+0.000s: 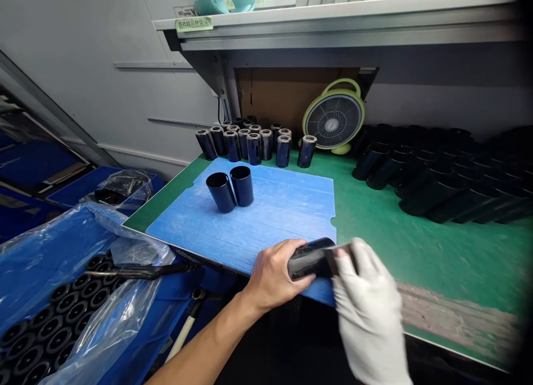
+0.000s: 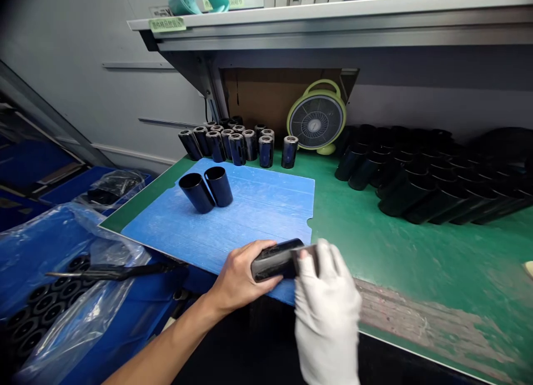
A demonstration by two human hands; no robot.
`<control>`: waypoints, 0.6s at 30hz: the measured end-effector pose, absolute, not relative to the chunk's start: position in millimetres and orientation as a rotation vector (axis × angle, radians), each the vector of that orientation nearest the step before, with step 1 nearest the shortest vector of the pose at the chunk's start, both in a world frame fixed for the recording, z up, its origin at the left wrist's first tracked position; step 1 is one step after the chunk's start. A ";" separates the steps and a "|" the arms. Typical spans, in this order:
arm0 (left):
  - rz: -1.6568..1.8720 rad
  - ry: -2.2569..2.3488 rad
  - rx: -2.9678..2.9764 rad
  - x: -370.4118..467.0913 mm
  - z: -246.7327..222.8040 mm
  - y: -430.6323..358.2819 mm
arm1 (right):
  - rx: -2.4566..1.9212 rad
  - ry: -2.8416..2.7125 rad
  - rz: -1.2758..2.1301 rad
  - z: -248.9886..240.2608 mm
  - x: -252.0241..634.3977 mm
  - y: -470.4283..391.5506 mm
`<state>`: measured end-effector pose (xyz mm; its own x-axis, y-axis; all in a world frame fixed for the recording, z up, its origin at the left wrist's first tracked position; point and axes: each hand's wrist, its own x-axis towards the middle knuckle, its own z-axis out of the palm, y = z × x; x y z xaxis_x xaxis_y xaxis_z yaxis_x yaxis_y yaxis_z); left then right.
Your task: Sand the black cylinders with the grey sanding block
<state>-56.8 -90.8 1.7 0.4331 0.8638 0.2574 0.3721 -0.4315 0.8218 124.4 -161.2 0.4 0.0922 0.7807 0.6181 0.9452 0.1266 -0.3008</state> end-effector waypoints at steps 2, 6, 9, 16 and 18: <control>0.924 1.026 2.010 -56.4 -1.0 -90.9 | -1.748 -1.796 -0.396 2.8 118.4 -149.7; 0.912 1.035 1.996 -56.6 -1.9 -90.6 | -1.752 -1.862 -0.491 5.1 114.8 -144.5; 0.902 1.023 2.025 -56.9 -1.9 -90.4 | -1.844 -1.842 -0.530 10.1 112.0 -142.4; 0.891 1.016 2.004 -56.9 -0.4 -90.5 | -1.813 -1.932 -0.498 18.5 100.7 -146.3; 0.885 1.013 2.030 -57.3 0.2 -90.4 | -1.855 -1.900 -0.509 18.6 97.3 -148.0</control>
<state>-57.3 -90.4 0.2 0.4630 0.8464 0.2631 0.3743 -0.4558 0.8075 97.3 -148.0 18.6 -0.0089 0.8390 0.5440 0.9986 0.0358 -0.0390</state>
